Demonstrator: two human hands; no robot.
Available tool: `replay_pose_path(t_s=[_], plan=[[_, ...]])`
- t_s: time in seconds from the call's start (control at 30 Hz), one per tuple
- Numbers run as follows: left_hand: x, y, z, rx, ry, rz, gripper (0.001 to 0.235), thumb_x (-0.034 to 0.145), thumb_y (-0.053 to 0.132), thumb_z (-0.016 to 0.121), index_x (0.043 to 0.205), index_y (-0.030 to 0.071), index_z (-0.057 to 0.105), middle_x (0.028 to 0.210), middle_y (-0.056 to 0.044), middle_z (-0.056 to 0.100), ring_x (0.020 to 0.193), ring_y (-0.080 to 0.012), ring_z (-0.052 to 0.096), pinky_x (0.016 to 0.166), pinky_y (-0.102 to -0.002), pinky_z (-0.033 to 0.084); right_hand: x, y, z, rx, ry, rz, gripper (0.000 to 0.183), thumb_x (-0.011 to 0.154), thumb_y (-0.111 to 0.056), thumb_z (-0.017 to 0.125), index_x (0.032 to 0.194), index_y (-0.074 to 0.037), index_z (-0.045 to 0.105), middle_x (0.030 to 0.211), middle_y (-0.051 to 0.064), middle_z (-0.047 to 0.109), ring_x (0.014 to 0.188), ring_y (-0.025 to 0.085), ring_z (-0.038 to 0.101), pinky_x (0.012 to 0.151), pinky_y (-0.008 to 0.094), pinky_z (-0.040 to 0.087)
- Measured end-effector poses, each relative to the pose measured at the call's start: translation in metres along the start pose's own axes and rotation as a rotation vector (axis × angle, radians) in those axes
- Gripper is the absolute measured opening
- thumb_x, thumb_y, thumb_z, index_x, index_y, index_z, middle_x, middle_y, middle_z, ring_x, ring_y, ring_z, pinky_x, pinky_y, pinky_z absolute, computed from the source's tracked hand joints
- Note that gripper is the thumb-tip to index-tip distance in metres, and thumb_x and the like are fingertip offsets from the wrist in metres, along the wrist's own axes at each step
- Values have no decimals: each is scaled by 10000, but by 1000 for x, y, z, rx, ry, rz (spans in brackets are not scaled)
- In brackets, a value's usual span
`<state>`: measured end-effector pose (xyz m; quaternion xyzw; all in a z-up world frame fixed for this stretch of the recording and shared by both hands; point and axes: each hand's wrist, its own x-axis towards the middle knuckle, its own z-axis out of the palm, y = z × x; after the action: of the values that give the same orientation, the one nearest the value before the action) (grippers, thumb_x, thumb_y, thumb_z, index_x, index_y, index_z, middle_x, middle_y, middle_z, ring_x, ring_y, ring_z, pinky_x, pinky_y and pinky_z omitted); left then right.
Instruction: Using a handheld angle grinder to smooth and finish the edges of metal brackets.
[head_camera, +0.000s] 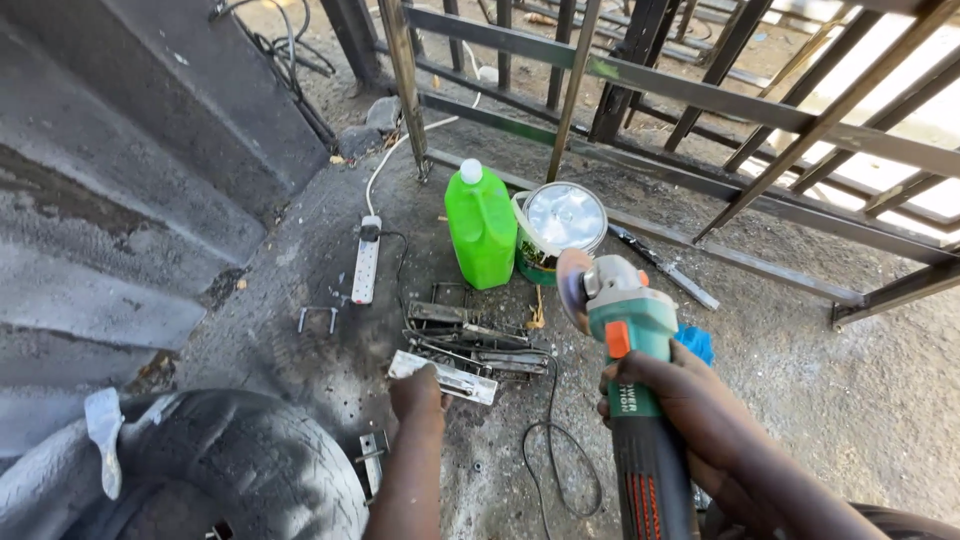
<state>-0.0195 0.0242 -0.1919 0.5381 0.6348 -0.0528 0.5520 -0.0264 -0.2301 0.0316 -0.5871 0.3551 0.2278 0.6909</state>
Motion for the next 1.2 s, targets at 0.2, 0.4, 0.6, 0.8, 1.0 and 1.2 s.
replay_pose_path(t_s=[0.2,0.4,0.6,0.8,1.0,1.2], plan=[[106,-189,37,-680,70,-294,243,952,30,705,1122,-116,611,1103,-293,665,1015,-401,689,829,-504,652,-8,-1,-7,-12,100,114,316,818,-1,574,1130,21,617,933,256,673,733,386,599,640,446,465],[96,-264,25,170,468,-401,809,808,258,903,1397,-18,421,1441,-269,399,1171,-484,556,923,-532,592,-6,-4,-6,-51,105,177,306,816,-2,587,1121,12,609,916,253,665,721,381,597,630,445,465],[46,-207,3,1471,1,311,962,866,333,774,1613,261,171,1713,-70,126,1570,-399,128,1255,-605,101,-3,-1,-4,-74,110,199,296,815,-4,603,1110,0,599,895,250,656,708,374,595,618,443,466],[51,-220,6,1654,-125,402,523,962,300,641,1458,241,484,1523,-100,447,1372,-322,423,1137,-477,304,14,18,-24,-90,123,192,288,813,-5,619,1100,-11,589,874,247,647,694,368,593,606,441,466],[45,-199,-3,1698,-269,255,573,990,340,619,1518,347,396,1647,-36,255,1390,-270,390,1113,-418,305,12,14,-13,-69,116,184,283,811,-6,636,1089,-23,580,852,244,638,680,361,591,593,439,466],[65,-196,13,1328,-364,142,521,900,664,675,1198,253,557,1136,30,743,1116,-248,678,1027,-420,315,5,1,-6,-11,87,169,282,810,-7,652,1078,-34,571,831,241,629,666,355,589,581,438,467]])
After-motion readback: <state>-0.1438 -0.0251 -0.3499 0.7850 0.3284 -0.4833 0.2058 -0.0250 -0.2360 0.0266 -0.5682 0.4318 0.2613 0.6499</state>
